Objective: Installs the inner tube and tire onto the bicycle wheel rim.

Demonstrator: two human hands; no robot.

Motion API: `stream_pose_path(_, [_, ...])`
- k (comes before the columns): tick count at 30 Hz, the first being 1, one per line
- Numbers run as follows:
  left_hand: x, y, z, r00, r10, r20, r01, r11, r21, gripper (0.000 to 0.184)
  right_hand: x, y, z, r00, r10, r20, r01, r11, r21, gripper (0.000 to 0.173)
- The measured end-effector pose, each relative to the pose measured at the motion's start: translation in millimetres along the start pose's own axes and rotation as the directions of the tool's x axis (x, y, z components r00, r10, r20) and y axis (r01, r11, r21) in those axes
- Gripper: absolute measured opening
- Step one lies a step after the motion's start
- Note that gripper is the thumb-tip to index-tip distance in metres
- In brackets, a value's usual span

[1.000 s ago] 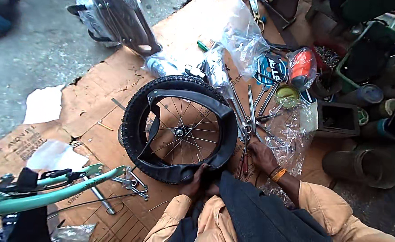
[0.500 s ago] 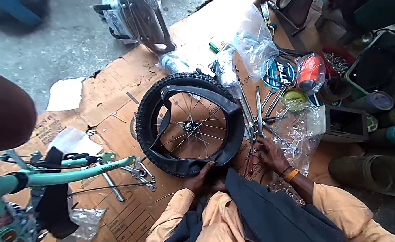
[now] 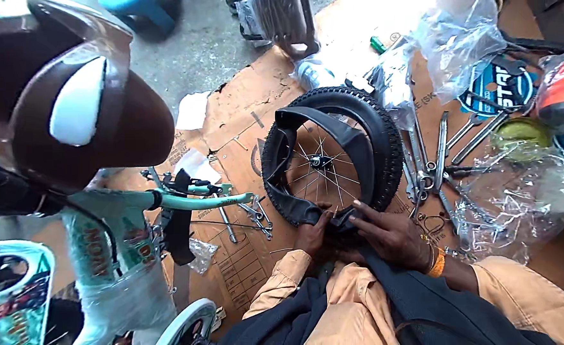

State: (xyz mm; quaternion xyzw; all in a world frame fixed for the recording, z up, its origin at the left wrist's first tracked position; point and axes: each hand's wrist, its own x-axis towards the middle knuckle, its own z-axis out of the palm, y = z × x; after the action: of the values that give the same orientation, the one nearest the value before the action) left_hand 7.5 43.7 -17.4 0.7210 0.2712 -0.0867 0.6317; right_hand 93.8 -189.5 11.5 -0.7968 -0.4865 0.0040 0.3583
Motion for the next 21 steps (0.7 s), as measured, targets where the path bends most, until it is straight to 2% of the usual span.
stream_pose_path(3, [-2.7,-6.8,3.0,1.0,0.0,-0.008,0.0,1.0,0.004,0.037,-1.6,9.8,1.5,0.988,0.031,0.154,-0.028,0.999,-0.022,0.026])
stream_pose_path(8, [-4.2,-13.2,8.8,0.982,0.068,0.175,-0.09,0.988,0.122,0.049,-12.1,18.0,3.6,0.952,0.086,0.295,-0.059,0.993,-0.1,0.017])
stream_pose_path(11, [4.6,-6.7,10.1,0.976,0.052,0.21,-0.089,0.981,0.173,0.05,-15.4,24.3,5.0,0.955,0.097,0.279,-0.074,0.993,-0.092,0.019])
stream_pose_path(14, [9.3,-13.1,8.2,0.971,0.075,0.227,-0.13,0.963,0.236,0.051,-6.5,31.0,7.8,0.98,0.123,0.159,-0.113,0.991,-0.072,0.021])
stream_pose_path(16, [7.6,-11.7,3.6,0.979,-0.035,0.2,-0.024,0.958,0.286,0.047,5.0,38.7,9.8,0.98,0.161,0.114,-0.149,0.984,-0.1,0.023])
stream_pose_path(18, [6.9,-10.9,-2.8,0.986,-0.089,0.14,0.074,0.991,0.107,0.043,15.0,42.3,10.1,0.978,0.166,0.129,-0.145,0.977,-0.156,0.024])
stream_pose_path(20, [4.7,-11.7,-14.2,0.993,-0.086,0.079,0.096,0.987,-0.13,0.038,19.5,35.6,10.2,0.969,0.179,0.17,-0.141,0.967,-0.213,0.022])
stream_pose_path(21, [1.8,-13.1,-19.7,0.993,-0.113,0.015,0.114,0.976,-0.184,0.035,17.7,31.5,13.8,0.965,0.188,0.184,-0.139,0.959,-0.248,0.022])
